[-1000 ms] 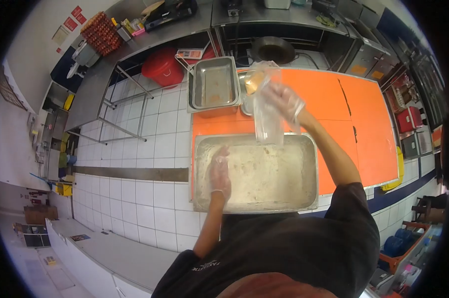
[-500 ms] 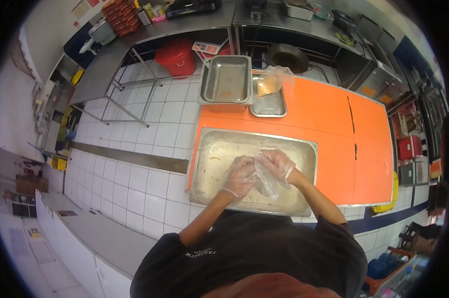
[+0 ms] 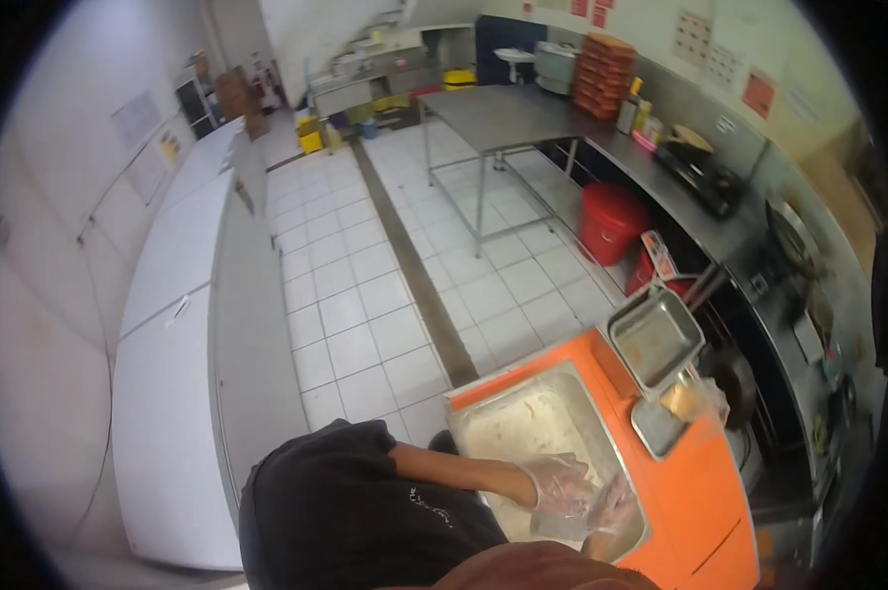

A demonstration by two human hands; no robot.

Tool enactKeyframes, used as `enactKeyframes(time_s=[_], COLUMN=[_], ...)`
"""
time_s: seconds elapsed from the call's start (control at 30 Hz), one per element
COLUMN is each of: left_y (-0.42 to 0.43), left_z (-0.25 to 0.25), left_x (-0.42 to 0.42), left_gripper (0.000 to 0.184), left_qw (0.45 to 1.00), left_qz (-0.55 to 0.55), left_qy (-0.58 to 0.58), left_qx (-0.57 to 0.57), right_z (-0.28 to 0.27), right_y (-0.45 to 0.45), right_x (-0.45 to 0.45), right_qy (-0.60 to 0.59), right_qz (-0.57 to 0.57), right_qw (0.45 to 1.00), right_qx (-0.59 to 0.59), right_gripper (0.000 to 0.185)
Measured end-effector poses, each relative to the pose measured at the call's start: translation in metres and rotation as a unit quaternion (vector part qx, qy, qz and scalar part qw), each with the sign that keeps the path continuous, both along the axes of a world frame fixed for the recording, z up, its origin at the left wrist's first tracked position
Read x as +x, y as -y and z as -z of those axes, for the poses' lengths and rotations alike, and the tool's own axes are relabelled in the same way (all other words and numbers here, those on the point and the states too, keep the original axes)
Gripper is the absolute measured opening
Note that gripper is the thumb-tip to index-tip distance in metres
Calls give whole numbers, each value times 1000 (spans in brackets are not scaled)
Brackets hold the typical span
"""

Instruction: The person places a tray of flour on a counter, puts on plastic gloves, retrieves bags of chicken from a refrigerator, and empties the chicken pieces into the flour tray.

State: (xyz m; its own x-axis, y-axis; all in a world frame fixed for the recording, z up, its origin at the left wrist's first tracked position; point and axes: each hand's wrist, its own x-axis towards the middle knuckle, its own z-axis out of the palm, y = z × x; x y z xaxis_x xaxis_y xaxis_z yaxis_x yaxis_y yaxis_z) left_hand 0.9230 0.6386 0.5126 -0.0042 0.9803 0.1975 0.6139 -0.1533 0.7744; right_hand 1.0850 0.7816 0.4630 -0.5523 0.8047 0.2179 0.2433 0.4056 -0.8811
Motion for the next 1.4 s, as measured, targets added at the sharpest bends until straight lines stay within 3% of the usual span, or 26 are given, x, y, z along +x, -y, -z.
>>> enactKeyframes(time_s=[0.07,0.17,0.3,0.33,0.37,0.4,0.47,0.5,0.57,0.6,0.63,0.7,0.77,0.8,0.83,0.9,1.0,1.1,1.13,1.17,1.2,1.23,1.3,1.33,1.37,1.4], left_y=[7,6,6,10,13,10,-1,-3,11,17,16,13,12,12,13,17,4,2,-3,-3,-6,-4,-24,-33,-43,-52], left_z=[-27,-22,-5,-4,-2,-7,-24,-21,-26,-29,-32,-36,4,21,22,21,18,50,62,81,72,44,37,29,20,8], left_x=[-7,-20,-30,-28,-25,-26,-43,-49,-56,-60,-60,-57,-68,-67,-59,-44,-51,-32,-29,-31,-29,-30,-25,-20,-15,-13], left_gripper=[33,31,28,25,22,22,22,19,19,19,19,23,25,29,29,34,38,43,47,53,58,65,80,86,93,88], left_qw=[987,974,979,994,996,996,992,990,995,998,998,979,985,987,987,991,986,1000,999,996,992,991,954,919,875,870], left_qz=[58,18,-14,-50,-81,-76,8,39,51,59,61,88,115,139,145,72,121,-24,-40,-45,-63,-61,-96,-117,-137,-166], left_qy=[-118,-154,-146,-54,41,47,-90,-123,-70,-18,-15,-107,-86,-67,-63,74,108,19,6,-20,97,107,276,368,453,450], left_qx=[-90,-163,-143,-80,-17,-21,-93,-63,-47,-31,-32,-150,-92,-32,-31,-83,-40,-3,-9,73,55,60,66,77,96,117], right_z=[-6,-7,-28,-33,-39,-41,-45,-40,-26,-28,-32,-45,-62,-55,-42,-29,-20,-14,-16,-25,-34,-26,-9,-34,-57,-79], right_y=[7,6,8,8,8,4,-3,-5,-4,2,11,16,7,7,8,7,0,2,5,10,14,12,8,13,18,23], right_x=[-6,-24,-35,-35,-36,-34,-30,-27,-23,-23,-24,-22,-14,-10,-5,2,17,24,24,20,17,20,28,24,15,7], right_qy=[8,19,8,19,42,112,313,316,153,154,93,35,-44,-40,-47,-51,40,68,52,34,15,25,42,107,109,114], right_qz=[-28,-66,-100,-111,-118,-134,-190,-188,-250,-247,-240,-227,-230,-227,-176,-117,-41,-34,1,35,69,51,72,66,41,31], right_qw=[1000,998,995,994,992,984,927,926,950,950,960,967,968,969,980,989,993,996,998,999,997,990,907,971,990,992], right_qx=[-6,-12,2,-3,-9,-31,-82,-84,-107,-109,-108,-107,-87,-88,-78,-70,-107,39,25,11,-3,131,413,206,84,-36], right_gripper=[53,51,51,51,52,51,47,47,43,43,42,41,32,32,29,26,23,28,27,29,32,27,30,28,23,19])
